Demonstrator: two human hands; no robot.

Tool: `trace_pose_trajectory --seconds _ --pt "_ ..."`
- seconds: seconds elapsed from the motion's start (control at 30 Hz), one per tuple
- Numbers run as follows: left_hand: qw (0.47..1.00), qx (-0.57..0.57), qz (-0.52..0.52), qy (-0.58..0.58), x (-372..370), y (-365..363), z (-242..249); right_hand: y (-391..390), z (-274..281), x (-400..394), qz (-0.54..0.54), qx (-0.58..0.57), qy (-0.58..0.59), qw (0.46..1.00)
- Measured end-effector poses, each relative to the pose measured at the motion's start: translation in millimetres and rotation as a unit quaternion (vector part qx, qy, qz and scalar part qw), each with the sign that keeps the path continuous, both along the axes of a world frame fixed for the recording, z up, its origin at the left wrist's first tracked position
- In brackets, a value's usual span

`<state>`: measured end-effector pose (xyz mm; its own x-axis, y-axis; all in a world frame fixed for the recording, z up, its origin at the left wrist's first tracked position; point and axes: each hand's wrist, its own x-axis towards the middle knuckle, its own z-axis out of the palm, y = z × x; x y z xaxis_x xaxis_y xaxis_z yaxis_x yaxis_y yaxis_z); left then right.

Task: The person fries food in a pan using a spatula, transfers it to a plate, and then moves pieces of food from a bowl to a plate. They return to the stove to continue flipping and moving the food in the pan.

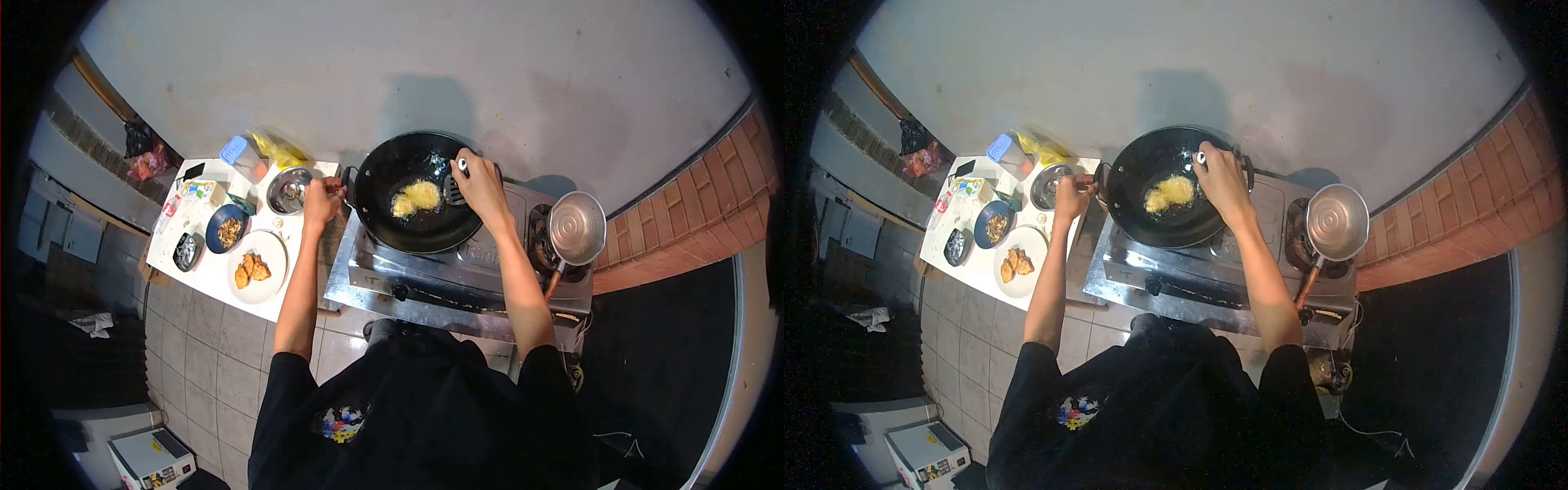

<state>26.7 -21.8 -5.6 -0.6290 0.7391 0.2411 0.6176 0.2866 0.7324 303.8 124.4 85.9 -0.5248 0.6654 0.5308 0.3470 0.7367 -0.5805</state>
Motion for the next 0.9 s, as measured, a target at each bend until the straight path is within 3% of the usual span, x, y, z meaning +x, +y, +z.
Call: trace_pose_trajectory --seconds 0.43,0.63,0.9 --pt "1.0 -0.013 -0.004 0.001 1 -1 2 29 -44 -8 -0.026 -0.073 0.049 0.996" --pt "1.0 -0.025 0.009 0.008 2 -1 5 19 -32 -5 -0.058 -0.119 0.081 0.988" --pt "0.999 -0.032 0.004 0.02 -1 0 2 14 -15 -11 -0.065 -0.083 0.126 0.986"
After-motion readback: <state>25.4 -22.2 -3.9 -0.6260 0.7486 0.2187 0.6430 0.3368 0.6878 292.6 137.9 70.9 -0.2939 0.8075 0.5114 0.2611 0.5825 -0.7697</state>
